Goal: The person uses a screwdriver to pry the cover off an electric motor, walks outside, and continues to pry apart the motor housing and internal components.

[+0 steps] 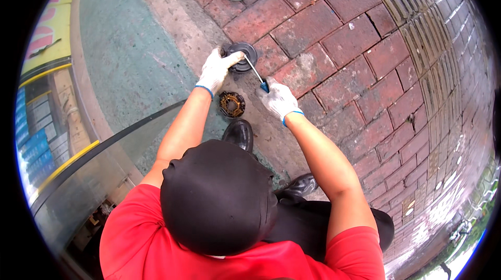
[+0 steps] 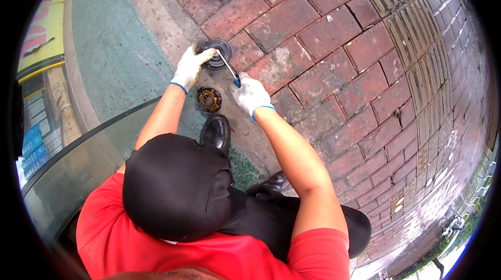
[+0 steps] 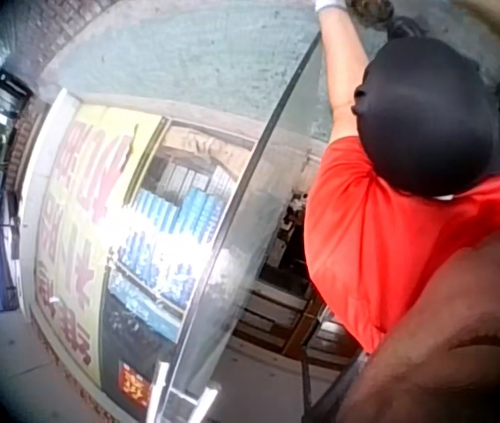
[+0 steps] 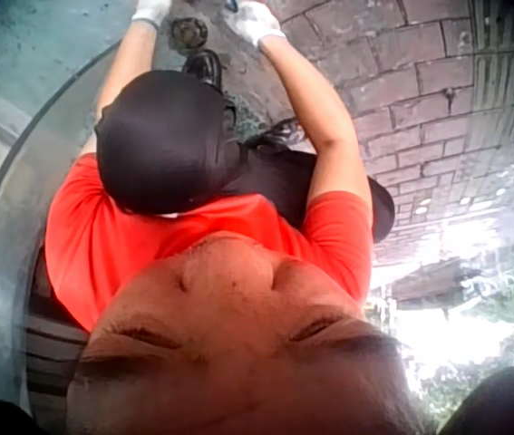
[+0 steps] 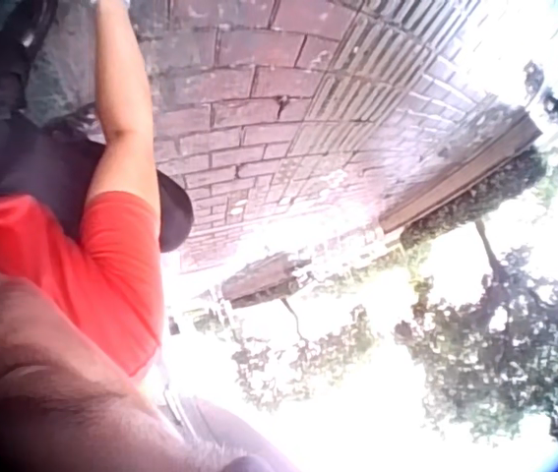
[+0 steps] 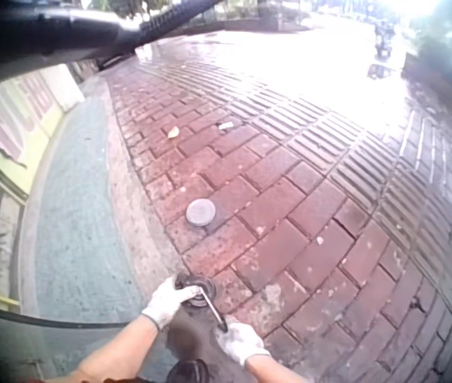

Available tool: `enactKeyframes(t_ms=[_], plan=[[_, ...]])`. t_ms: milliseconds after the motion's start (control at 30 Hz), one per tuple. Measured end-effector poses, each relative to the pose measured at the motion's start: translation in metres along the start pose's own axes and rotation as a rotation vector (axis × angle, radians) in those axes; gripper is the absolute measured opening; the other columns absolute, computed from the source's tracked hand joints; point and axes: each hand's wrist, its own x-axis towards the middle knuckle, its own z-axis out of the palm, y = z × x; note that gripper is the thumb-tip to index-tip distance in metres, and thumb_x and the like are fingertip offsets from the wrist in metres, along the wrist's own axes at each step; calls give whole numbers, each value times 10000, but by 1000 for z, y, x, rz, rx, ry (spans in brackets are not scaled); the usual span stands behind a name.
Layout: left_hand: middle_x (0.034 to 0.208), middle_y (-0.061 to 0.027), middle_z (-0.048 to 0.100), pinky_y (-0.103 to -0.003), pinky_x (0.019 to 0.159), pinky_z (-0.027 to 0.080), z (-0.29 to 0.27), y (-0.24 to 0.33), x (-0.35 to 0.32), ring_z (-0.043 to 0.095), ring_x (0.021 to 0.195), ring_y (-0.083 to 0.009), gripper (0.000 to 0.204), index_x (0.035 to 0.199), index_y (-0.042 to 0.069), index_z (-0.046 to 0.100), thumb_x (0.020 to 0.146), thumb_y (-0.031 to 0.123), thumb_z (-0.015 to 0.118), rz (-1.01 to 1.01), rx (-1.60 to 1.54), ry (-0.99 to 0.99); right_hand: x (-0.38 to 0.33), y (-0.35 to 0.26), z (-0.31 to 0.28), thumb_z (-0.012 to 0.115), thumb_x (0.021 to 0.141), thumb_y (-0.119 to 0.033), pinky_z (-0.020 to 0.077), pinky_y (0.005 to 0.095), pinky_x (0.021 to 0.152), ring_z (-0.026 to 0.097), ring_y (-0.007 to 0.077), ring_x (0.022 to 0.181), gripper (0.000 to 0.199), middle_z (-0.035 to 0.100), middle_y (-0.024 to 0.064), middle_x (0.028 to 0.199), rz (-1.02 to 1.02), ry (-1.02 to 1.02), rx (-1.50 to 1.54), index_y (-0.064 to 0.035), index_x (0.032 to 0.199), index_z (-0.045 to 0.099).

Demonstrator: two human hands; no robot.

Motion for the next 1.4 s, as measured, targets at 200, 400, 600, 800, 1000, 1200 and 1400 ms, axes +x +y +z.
enactKeyframes(t_ms=[200, 400, 600, 800, 1000, 1200, 1400], plan=[[1526, -263, 505, -433, 1175, 415, 5, -14, 1, 517, 1403, -382, 1198, 1596, -30, 320, 668, 468, 891, 88, 436, 32, 7, 9, 8, 632, 886, -316, 526, 500, 938, 676, 452, 1091, 366, 715, 278, 1108, 30, -74, -56, -19, 1097, 663], [1598, -237, 431, -460, 1229, 355, 4, -13, -5, 366, 1508, -419, 1190, 1593, 14, 348, 659, 502, 901, 307, 809, -48, 6, 11, 10, 624, 889, -319, 522, 501, 944, 670, 446, 1111, 365, 711, 279, 1121, 51, -77, -37, -20, 1096, 656], [1634, -228, 377, -477, 1238, 341, 8, -12, 1, 342, 1518, -425, 1081, 1556, 62, 436, 668, 472, 898, 412, 572, -178, 1, 10, 18, 656, 921, -397, 520, 512, 940, 675, 449, 1099, 403, 711, 274, 1119, 94, 101, 54, -34, 1095, 667], [1530, -246, 421, -517, 1168, 407, 47, -12, 5, 440, 1397, -455, 1204, 1624, 118, 263, 670, 438, 925, 343, 973, 9, 9, 29, 12, 654, 930, -456, 532, 512, 900, 694, 449, 1034, 434, 727, 269, 1024, 113, 196, 85, -39, 1041, 706], [1422, -241, 474, -531, 1103, 454, 60, -17, -4, 497, 1311, -445, 1140, 1581, 107, 336, 654, 411, 926, 466, 936, -55, 15, 38, -11, 672, 906, -531, 535, 486, 838, 707, 436, 936, 506, 726, 255, 894, 179, 178, 165, -27, 921, 711], [1454, -257, 464, -536, 1095, 469, 77, -35, -38, 510, 1305, -464, 1127, 1564, 75, 357, 655, 428, 922, 479, 829, -115, 21, 28, -35, 723, 844, -637, 546, 464, 852, 719, 421, 983, 643, 740, 272, 975, 168, 126, 26, -4, 959, 740], [1469, -243, 458, -548, 1097, 462, 71, -33, -32, 502, 1320, -458, 1128, 1562, 72, 359, 665, 461, 921, 416, 839, -161, 31, 15, -30, 725, 828, -669, 552, 467, 895, 720, 420, 1041, 725, 743, 280, 1037, 250, 66, -102, 29, 1025, 738]])
